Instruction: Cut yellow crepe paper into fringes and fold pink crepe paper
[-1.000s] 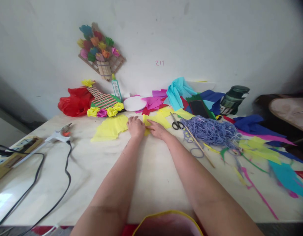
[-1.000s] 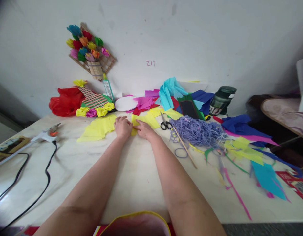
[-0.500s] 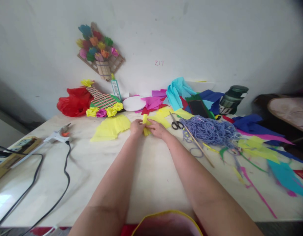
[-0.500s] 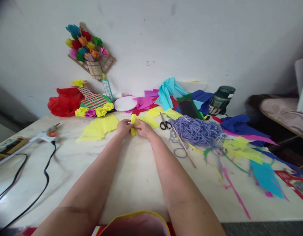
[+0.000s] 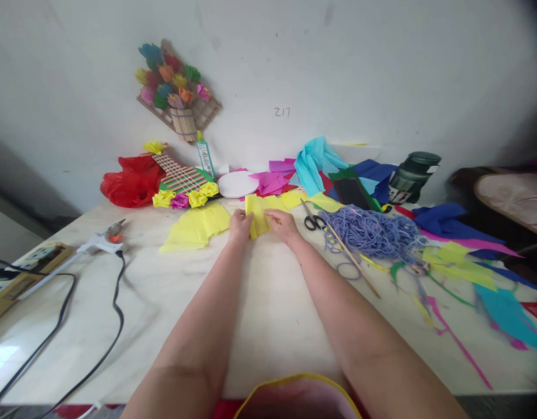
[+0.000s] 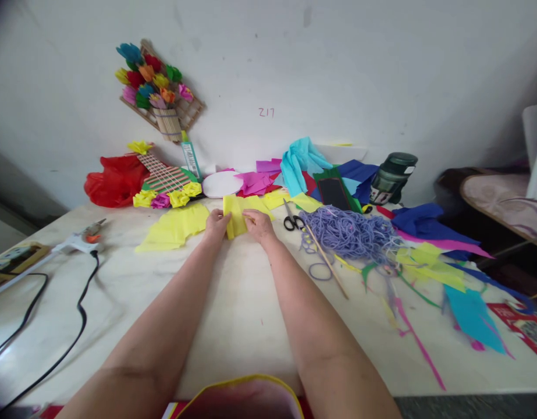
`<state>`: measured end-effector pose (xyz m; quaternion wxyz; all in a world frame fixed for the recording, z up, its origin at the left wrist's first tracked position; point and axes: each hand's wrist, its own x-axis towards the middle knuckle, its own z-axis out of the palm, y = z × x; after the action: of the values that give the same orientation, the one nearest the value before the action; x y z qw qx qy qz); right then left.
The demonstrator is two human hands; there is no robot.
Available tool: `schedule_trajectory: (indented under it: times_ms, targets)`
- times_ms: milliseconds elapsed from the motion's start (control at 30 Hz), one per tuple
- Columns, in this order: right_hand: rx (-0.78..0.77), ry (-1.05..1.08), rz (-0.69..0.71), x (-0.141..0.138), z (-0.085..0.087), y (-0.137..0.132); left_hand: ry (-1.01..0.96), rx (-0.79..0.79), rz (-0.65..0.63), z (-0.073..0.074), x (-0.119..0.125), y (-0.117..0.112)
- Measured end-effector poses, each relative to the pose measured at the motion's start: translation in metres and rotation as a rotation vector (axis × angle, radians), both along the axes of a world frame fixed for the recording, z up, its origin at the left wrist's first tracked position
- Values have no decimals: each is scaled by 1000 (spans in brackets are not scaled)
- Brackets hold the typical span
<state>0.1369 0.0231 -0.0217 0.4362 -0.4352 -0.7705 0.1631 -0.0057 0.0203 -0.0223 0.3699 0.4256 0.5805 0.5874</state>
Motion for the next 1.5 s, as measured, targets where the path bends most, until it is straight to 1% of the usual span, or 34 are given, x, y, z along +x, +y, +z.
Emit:
schedule_trajectory:
  times_ms: [167,300,367,500,600,733,1000,1133,1300,1400,1500]
  targets:
    - [18,-36,-68,2,4,-4,-125,34,-121,-1,1,-1]
    - [131,-137,-144,0,13,-14,-249,64,-192,0,3,-4]
    - [164,-229,-150,-3,18,-22,-314,75,-183,1,5,-5]
    - [152,-421,-132,-13,24,-35,-394,83,-152,5,10,-7]
    - [117,-508,-136,-22,27,-40,-401,94,-149,6,10,-8]
    - [60,-579,-162,-32,30,-45,-427,55,-112,8,10,-9]
    - [19,-646,-223,-36,31,-49,-565,30,-74,20,17,-14]
    - [39,-636,-214,-37,31,-50,-545,24,-67,20,18,-13]
    - [39,-637,-234,-39,33,-52,-560,85,-90,16,19,-13]
    - [48,-668,-255,-39,33,-52,-599,83,-89,18,22,-15]
    - [88,-674,-282,-40,31,-49,-629,63,-76,21,25,-16]
